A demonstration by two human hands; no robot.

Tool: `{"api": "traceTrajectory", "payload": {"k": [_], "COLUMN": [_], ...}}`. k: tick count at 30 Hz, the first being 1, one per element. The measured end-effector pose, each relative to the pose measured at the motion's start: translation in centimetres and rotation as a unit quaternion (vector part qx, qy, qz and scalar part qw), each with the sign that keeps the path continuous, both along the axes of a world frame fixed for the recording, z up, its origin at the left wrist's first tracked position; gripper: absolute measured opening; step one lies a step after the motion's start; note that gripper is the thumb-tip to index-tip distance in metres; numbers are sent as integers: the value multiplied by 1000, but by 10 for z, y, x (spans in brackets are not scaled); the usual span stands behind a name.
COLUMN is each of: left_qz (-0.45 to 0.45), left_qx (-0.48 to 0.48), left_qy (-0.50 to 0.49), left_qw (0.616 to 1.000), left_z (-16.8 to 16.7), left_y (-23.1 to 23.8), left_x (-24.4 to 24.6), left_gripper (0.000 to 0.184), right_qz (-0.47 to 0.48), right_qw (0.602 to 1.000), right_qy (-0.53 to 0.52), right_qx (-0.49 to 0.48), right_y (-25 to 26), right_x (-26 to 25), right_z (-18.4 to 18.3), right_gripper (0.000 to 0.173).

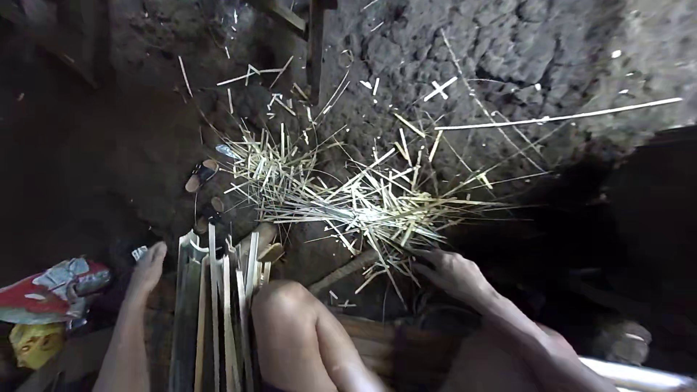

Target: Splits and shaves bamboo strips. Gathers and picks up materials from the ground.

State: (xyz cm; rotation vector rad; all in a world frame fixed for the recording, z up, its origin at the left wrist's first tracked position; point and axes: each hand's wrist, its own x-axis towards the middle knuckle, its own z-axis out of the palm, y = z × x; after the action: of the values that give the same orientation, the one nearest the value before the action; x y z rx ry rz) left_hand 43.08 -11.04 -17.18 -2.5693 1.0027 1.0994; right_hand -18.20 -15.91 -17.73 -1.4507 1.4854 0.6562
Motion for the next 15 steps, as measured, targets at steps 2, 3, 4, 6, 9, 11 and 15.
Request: {"api": "traceTrajectory", "payload": {"k": [2,3,4,6,9,11,15], "left_qz": [-22,-32,-33,-39,-120,-237,-147], "left_qx": [99,121,99,21,-7,-73,48], "left_qy": [-13,-40,-67,-90,-102,-164,-147], "left_qw": [995,991,992,995,987,955,977], "left_z": [-10,-11,-13,-17,-18,-34,-13], "left_y": [9,14,21,40,49,67,14], "left_x": [-15,-24,-30,-33,-29,-11,-47], "left_gripper": [53,49,48,49,38,38,36], "right_qz": [100,135,161,190,210,207,161], "right_qw": [993,986,980,975,971,971,975], "right_qy": [44,61,66,41,12,14,38], "right_qx": [52,80,99,111,117,121,145], "right_y": [-21,-29,-34,-38,-44,-44,-46], "right_x": [16,24,29,32,36,44,72], "right_z": [-39,-58,-78,-122,-186,-225,-288], "right_gripper": [38,39,39,35,29,30,34]}}
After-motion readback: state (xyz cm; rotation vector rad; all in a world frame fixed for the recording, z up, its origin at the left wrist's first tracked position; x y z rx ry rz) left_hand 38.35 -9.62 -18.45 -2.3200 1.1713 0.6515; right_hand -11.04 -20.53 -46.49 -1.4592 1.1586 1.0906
